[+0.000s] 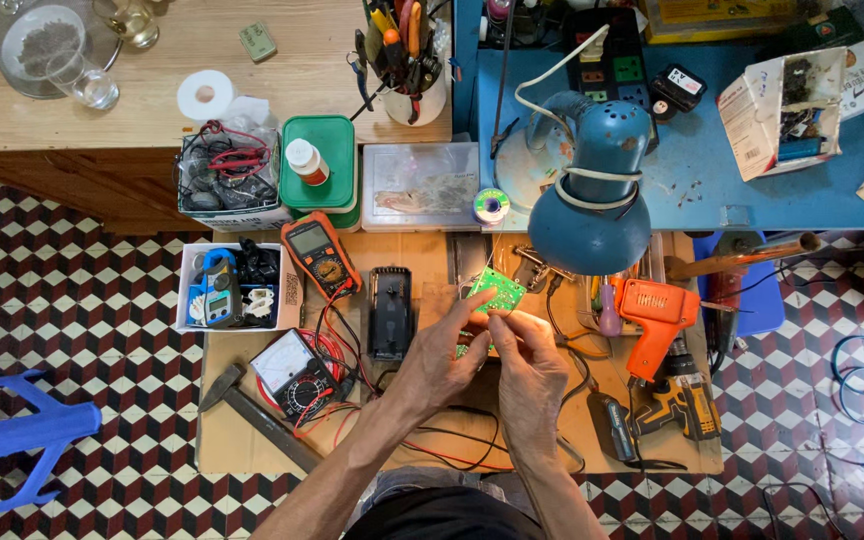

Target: The person uses a heat gun and soldering iron to work on a green circuit board, applying heat and solder to specific points. They handle the board, a spool of solder, and a small white wire, then place the board on the workbench.

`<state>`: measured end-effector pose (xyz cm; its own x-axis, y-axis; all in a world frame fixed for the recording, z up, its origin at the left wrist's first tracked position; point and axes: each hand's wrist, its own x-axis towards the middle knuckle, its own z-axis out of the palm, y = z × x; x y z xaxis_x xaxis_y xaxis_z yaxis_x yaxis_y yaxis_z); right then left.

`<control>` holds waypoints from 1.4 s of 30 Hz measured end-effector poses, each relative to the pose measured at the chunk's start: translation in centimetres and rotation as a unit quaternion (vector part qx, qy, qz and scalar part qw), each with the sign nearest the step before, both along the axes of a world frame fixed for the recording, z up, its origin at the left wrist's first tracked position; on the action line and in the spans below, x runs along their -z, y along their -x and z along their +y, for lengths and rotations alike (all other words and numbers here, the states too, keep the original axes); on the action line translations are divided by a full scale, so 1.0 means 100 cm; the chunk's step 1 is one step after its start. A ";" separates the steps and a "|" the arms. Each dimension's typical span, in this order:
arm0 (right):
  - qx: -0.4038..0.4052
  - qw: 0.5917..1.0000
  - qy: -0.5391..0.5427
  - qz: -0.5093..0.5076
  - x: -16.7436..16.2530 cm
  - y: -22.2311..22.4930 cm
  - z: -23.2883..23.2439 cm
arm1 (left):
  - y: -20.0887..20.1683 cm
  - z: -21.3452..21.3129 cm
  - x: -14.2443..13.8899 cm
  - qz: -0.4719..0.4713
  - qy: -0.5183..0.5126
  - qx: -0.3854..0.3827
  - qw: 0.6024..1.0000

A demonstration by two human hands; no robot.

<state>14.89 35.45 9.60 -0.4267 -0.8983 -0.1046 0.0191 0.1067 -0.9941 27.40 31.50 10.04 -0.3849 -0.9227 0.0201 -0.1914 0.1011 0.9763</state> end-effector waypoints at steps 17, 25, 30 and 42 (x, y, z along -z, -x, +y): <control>0.201 0.903 -0.228 0.302 0.149 0.223 0.002 | 0.023 -0.038 0.031 -0.096 0.089 -0.072 0.989; 0.137 0.857 -0.383 0.317 0.200 0.248 -0.038 | 0.053 -0.053 0.060 -0.144 0.118 -0.136 0.973; 0.169 0.873 -0.296 0.349 0.203 0.256 -0.037 | 0.056 -0.056 0.067 -0.141 0.068 -0.166 0.974; 0.052 0.966 -0.134 -0.216 0.094 0.182 0.050 | 0.051 -0.054 0.074 -0.163 0.124 -0.206 0.957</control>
